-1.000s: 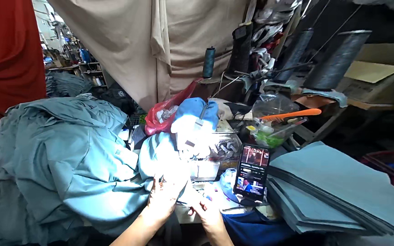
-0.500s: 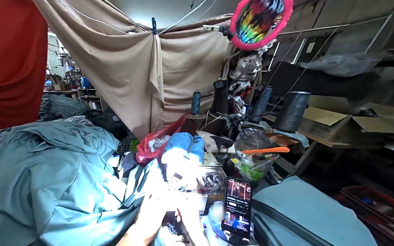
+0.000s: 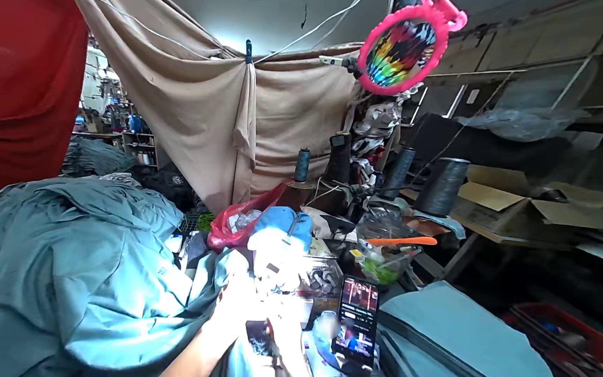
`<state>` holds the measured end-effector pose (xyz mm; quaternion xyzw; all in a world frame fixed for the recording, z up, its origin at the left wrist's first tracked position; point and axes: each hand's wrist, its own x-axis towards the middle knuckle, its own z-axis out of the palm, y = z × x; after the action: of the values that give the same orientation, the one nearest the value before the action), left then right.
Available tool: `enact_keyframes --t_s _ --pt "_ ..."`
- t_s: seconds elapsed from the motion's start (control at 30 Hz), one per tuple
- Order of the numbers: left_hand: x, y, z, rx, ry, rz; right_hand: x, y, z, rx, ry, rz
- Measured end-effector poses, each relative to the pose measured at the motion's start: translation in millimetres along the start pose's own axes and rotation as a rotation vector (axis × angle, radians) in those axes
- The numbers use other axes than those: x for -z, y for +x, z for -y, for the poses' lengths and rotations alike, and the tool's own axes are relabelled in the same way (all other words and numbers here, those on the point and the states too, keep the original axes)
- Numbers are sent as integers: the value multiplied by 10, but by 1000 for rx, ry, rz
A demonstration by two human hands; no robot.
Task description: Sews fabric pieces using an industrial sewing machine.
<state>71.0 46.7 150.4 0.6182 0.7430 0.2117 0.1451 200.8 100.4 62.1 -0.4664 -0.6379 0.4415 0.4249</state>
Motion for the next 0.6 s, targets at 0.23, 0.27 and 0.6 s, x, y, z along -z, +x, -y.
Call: enact_keyframes --t_s 0.23,0.27,0.6 --pt "-417 -581 255 -327 134 -382 94 -168 -76 470 -235 80" --pt "-382 -688 201 -327 146 -324 141 -212 -86 449 -230 186" --pt "-528 -729 125 -285 144 -281 356 -238 -12 292 -487 -124"
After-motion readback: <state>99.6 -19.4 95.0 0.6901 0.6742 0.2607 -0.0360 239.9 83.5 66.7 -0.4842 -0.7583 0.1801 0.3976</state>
